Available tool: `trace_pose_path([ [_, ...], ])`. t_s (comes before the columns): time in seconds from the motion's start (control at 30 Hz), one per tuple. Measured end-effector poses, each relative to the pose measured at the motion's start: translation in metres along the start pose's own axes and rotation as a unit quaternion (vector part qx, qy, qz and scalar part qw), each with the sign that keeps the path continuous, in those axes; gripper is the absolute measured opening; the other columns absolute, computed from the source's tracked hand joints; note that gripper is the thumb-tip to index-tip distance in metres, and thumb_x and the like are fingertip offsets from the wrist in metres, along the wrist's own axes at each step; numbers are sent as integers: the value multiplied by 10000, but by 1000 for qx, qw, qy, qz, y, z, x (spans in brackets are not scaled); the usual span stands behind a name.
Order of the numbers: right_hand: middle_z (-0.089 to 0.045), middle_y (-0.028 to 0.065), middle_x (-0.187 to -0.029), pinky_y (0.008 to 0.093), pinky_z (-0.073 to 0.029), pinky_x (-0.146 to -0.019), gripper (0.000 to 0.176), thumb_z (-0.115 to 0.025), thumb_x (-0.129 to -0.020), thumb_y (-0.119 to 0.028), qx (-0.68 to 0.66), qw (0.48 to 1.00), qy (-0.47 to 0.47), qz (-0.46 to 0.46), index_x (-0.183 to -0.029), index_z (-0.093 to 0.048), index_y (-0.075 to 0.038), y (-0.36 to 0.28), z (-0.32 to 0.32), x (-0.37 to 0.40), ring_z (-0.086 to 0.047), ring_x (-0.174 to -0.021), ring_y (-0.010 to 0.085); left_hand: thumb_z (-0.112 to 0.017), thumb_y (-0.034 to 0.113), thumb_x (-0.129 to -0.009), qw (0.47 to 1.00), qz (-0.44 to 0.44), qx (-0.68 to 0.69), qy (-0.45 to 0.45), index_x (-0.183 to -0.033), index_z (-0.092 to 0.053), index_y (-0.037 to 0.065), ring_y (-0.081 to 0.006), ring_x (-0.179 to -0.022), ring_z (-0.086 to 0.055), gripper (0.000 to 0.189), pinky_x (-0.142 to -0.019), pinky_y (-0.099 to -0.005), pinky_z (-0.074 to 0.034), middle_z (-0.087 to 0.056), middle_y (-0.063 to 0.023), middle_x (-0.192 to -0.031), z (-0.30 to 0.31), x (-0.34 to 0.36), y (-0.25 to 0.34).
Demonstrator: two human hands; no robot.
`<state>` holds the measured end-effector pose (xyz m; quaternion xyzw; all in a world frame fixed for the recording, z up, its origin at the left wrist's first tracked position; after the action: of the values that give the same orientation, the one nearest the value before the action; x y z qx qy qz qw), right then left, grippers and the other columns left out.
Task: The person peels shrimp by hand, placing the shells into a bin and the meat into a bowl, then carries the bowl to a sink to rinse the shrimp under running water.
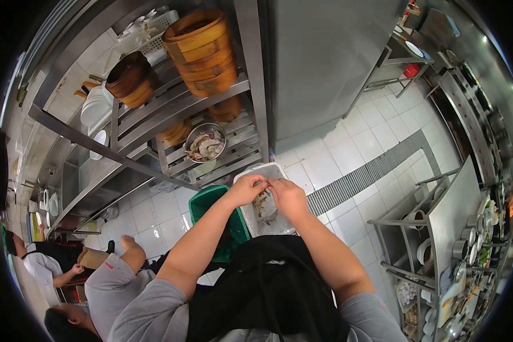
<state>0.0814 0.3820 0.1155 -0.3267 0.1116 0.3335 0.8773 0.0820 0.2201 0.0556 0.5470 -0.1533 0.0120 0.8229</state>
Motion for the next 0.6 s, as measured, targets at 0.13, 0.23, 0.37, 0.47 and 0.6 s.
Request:
trace_pose_path([
  [0.13,-724,138,-817,393,-598,-666,167,-696,-907,-162,100,993,-33,52,-998,-708,-23,6,-13,3,-727,-738,302,-640,219,-1015,999,29,-5,-13,-1047,-729,13,-130,-751,-643,227,-712,-312,-515,-711,-51,-802,-1,2,7],
  [0.23,-725,126,-785,420,-592,-649,148,-667,-926,-196,120,989,-77,49,-904,-676,-49,9,-20,4,-731,-713,305,-633,216,-1012,1000,1,-2,3,-1059,-727,12,-120,-748,-631,229,-704,-312,-511,-706,-49,-804,-9,-3,-4],
  [0.37,-718,137,-768,436,-589,-649,154,-660,-917,-186,81,994,-79,-8,-865,-655,-40,17,-18,0,-720,-687,313,-625,208,-1006,999,7,-35,15,-1058,-729,14,-188,-759,-679,225,-718,-356,-533,-727,-95,-836,-17,1,-2],
  [0.47,-714,146,-759,424,-589,-638,135,-628,-919,-159,-4,987,-83,-134,-902,-663,-29,32,-22,1,-721,-669,309,-651,198,-974,981,-92,-140,95,-1068,-721,24,-307,-832,-714,211,-758,-422,-552,-743,-144,-923,-11,14,25],
  [0.6,-699,108,-788,382,-560,-609,110,-587,-907,-75,-515,636,-76,-570,-973,-668,-40,66,-59,28,-700,-671,246,-703,208,-921,932,-228,-240,146,-1094,-711,57,-387,-926,-692,229,-801,-475,-551,-736,-166,-1008,-5,30,58],
])
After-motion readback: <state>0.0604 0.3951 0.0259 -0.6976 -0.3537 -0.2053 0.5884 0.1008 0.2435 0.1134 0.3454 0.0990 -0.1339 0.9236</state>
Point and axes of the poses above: each hand's wrist, its own x-axis away from the middle knuckle, its own z-axis out of the back of the hand, y = z × x, the point moved 6 cm from there along -x, towards the middle knuckle
